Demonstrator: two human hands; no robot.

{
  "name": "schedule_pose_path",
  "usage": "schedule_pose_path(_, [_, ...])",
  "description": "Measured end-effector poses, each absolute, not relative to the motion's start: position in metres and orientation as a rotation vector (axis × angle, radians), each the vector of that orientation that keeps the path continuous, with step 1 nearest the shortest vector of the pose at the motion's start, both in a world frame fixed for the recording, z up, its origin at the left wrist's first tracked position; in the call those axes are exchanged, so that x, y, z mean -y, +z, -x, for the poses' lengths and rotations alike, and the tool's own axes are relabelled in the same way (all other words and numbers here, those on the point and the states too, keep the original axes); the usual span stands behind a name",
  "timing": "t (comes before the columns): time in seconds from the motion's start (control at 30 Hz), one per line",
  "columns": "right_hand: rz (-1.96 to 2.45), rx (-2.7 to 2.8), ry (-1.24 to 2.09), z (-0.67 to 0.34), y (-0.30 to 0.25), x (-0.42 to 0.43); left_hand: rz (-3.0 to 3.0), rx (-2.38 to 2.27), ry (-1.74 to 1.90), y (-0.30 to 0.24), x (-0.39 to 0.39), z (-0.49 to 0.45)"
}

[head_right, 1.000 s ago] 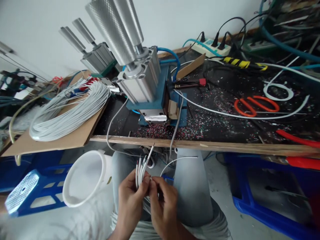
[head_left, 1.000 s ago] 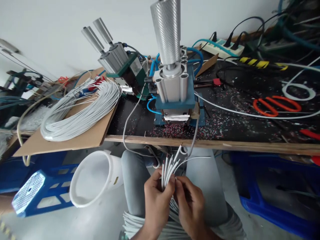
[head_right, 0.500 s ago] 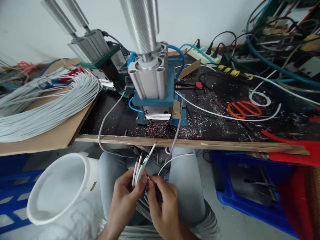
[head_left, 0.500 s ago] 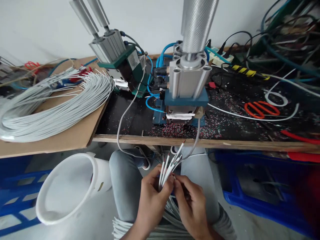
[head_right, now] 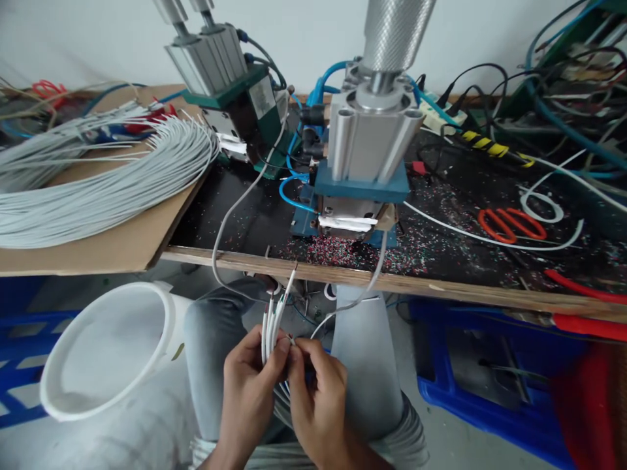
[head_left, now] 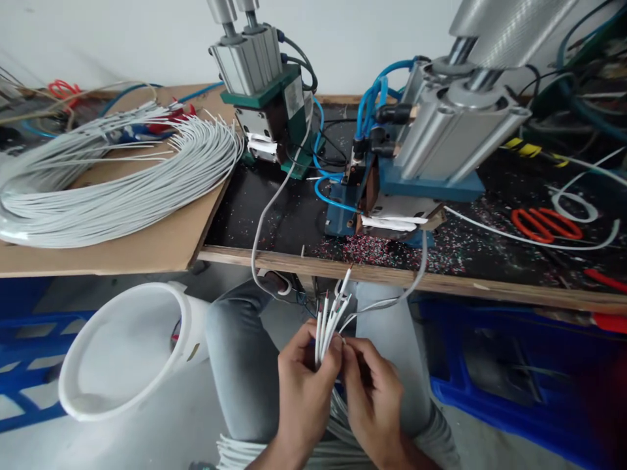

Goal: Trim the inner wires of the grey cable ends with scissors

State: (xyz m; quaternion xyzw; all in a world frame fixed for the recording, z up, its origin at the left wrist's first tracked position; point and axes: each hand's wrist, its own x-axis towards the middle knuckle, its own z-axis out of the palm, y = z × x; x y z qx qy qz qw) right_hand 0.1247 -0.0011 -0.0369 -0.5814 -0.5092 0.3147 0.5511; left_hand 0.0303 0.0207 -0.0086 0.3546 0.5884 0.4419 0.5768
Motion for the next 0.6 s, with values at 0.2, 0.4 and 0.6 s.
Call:
schedule_pose_path(0.2, [1.405,1.292,0.762,-0.126,-0.034,0.0,-0.935,-1.272,0.966,-0.003,-0.033,-0.015])
schedule_pose_path(0.4, [1.447,1.393,0.88,-0.141,-0.03,0.004,-0.822,-1.153,0.918,-0.001,-0.042,-0.008])
schedule_pose_path(0.6, [1.056,1.735,0.872,-0.173,-0.022,-0.002,-0.538,-1.073,0.929,0.005,-0.055,-0.013])
